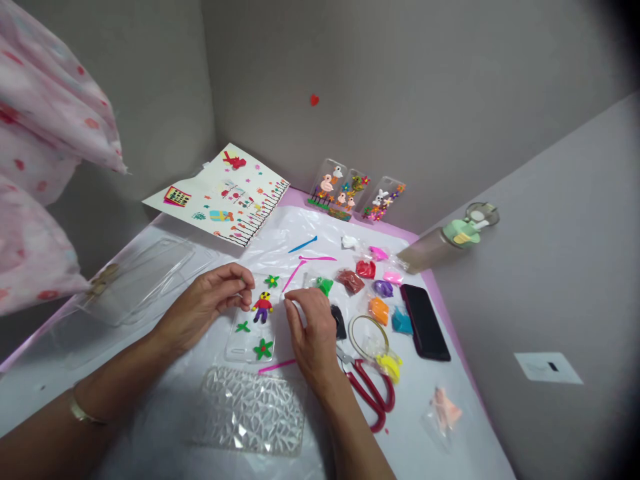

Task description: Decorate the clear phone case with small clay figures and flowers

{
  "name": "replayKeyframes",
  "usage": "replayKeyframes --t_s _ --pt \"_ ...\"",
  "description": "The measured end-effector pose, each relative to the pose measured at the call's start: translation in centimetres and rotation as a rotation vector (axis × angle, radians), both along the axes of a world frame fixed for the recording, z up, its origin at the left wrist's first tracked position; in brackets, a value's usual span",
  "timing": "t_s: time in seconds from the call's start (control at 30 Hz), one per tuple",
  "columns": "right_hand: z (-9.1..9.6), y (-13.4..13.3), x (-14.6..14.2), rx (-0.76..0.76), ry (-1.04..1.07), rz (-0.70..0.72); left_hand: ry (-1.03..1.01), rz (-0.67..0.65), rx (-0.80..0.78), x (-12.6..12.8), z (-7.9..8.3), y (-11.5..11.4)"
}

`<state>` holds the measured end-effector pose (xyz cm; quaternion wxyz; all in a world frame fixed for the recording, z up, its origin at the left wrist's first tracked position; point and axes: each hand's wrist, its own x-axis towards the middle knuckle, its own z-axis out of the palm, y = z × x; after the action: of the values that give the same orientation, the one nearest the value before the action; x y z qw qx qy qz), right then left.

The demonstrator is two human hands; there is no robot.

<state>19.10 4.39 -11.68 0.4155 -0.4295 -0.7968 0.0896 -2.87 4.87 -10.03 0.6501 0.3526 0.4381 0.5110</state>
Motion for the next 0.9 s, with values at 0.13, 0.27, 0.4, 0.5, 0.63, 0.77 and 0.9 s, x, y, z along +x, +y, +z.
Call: replayKeyframes --t_s 0.13,0.27,0.4,0.5,0.63,0.77,0.9 --pt "-0.07 0.06 0.0 0.009 0.002 0.003 0.025 -0.008 -0.025 0.12 0.15 -0.06" --pt "-0.03 0.08 -0.04 0.011 -0.002 0.006 0.043 0.012 -0.036 0.38 0.23 -0.13" --pt "-0.04 0.06 -0.07 0.013 -0.002 0.006 0.053 0.013 -0.013 0.51 0.22 -0.1" --pt "-0.06 0.03 -0.06 0.008 -0.003 0.008 0.069 0.019 -0.007 0.5 0.1 0.0" --pt "0.01 -0.01 -0.07 0.002 -0.003 0.009 0.1 0.028 -0.009 0.52 -0.01 0.1" --pt "0.11 -0.07 -0.14 0.0 0.003 0.018 0.12 0.027 0.014 0.51 0.16 -0.03" --pt "0.17 -0.2 -0.35 -0.006 0.021 0.021 0.173 0.001 0.045 0.4 0.2 -0.33"
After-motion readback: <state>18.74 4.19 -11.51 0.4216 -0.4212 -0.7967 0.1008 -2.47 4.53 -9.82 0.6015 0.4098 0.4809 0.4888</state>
